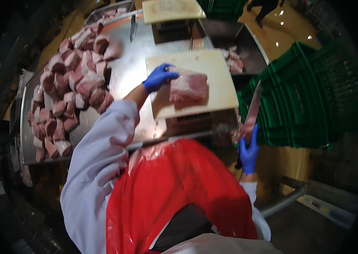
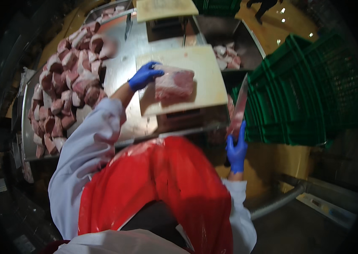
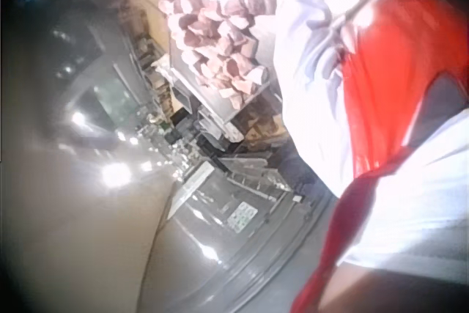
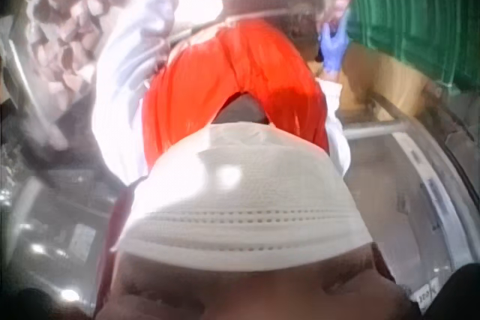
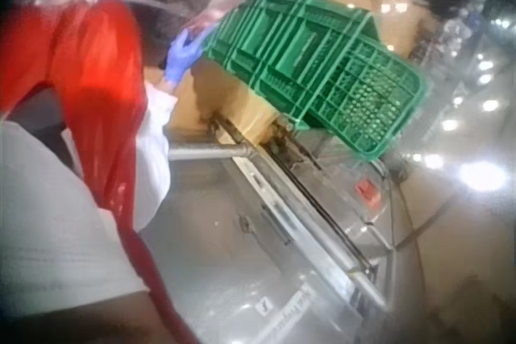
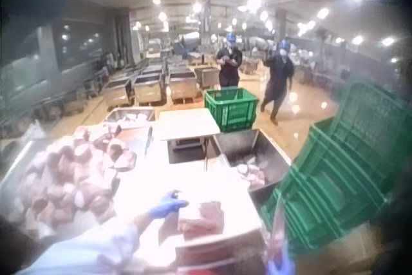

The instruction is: The person cuts large pieces of raw meat into smaller portions using a knife on a cutting board. The person repeatedly picks up meat, slices it, and places the cut pieces into a green crate.

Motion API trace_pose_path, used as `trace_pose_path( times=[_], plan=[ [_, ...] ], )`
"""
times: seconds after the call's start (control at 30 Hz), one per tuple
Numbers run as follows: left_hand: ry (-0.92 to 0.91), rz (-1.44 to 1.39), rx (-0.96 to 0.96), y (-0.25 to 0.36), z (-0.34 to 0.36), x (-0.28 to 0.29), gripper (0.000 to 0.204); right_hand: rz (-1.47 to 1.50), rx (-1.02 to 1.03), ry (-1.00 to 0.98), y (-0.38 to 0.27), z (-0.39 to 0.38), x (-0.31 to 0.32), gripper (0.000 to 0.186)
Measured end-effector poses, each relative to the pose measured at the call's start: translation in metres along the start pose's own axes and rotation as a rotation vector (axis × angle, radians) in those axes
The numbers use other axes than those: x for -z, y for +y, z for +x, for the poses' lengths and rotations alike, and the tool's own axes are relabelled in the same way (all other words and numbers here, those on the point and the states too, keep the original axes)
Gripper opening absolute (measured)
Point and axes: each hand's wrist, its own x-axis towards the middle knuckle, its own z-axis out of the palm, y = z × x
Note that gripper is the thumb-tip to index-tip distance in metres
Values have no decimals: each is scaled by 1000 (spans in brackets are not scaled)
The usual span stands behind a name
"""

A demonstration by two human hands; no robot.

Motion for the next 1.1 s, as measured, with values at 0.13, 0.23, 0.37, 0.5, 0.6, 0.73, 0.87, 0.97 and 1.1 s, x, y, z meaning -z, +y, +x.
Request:
trace_pose_path(
  times=[0.13,0.23,0.37,0.5,0.6,0.73,0.87,0.97,1.1],
  plan=[
    [315,572,-410,-44,14,62,60,131,57,-27,5,-7,7,85],
    [452,596,-471,-19,-8,63,72,158,9,-53,22,-12,18,86],
    [528,642,-566,-13,-28,62,82,150,61,-93,22,-1,18,83],
    [493,708,-575,-30,-40,51,80,213,148,-155,24,22,11,78],
    [524,892,-649,-44,-48,34,76,295,79,-211,28,40,4,73],
    [564,686,-734,-57,-49,37,76,371,111,-257,18,59,-16,63],
    [678,761,-773,-55,-49,34,86,531,67,-285,11,73,-40,52],
    [702,909,-837,-51,-52,23,93,596,79,-307,8,81,-57,49],
    [159,1250,-628,-3,-67,-57,125,541,121,-357,8,83,-59,44]
  ],
)
